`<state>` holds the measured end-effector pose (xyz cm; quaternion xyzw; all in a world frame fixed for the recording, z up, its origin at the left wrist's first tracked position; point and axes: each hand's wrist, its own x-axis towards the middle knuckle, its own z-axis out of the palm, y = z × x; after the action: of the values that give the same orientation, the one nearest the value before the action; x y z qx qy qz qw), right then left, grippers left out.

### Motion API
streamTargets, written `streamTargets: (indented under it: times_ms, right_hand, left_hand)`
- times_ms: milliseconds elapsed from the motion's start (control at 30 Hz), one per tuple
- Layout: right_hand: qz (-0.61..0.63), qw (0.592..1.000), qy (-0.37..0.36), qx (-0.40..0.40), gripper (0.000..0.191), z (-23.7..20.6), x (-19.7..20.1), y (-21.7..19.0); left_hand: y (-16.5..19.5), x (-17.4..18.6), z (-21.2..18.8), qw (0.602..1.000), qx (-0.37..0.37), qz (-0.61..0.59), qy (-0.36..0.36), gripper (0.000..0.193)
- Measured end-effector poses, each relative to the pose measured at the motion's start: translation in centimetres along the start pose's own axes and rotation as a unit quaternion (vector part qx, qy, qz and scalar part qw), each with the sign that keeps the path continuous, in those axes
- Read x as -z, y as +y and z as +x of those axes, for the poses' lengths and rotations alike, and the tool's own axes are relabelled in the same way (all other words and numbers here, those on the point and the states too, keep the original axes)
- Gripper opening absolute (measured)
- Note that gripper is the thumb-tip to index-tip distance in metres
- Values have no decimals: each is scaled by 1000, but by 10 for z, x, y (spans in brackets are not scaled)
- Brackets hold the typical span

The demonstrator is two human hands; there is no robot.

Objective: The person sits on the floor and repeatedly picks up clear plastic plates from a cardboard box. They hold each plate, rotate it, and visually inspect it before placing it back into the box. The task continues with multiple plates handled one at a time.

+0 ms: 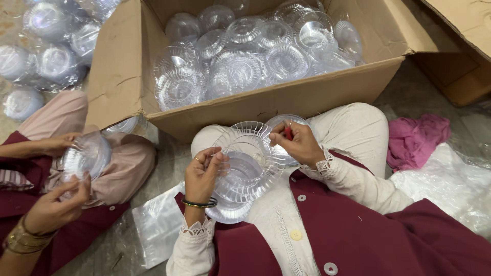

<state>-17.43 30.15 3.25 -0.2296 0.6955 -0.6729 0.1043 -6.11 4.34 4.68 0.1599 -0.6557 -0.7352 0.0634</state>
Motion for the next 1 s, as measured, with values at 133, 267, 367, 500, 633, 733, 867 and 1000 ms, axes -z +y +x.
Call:
streamTargets:
  times_ms: [133, 267, 367, 500, 633, 733, 867, 1000]
  right_hand:
    - [-95, 992, 42, -73, 17, -4, 8, 4]
    - [-120, 991, 55, -4, 15, -6, 16, 5]
    - [-60, 995, 66, -34, 13, -6, 23, 3]
    - [23, 988, 129, -78, 12, -7, 34, -3]
    - [54, 978, 189, -68, 13, -8, 53, -10]
    - [60, 974, 209, -61, 14, -11, 65, -15]
    - [115, 971, 200, -58, 13, -15, 74, -22]
    - [126, 973, 182, -62, 11, -18, 70, -28]
  left_hand:
    - [-6, -6, -1, 999, 3, 32, 18, 35]
    - [-4, -12, 1, 999, -8, 45, 13, 36]
    - [-1, -14, 1, 999, -8, 51, -9, 40]
    - [-6, -9, 2, 999, -17, 24, -41, 42]
    - [-19, 13, 4, 993, -9, 116, 7, 30]
    - [-28, 34, 1, 967, -34, 246, 48, 30]
    - [-27, 48, -4, 888, -56, 451, 73, 41]
    - [-7, 30, -4, 912, -196, 346, 95, 57]
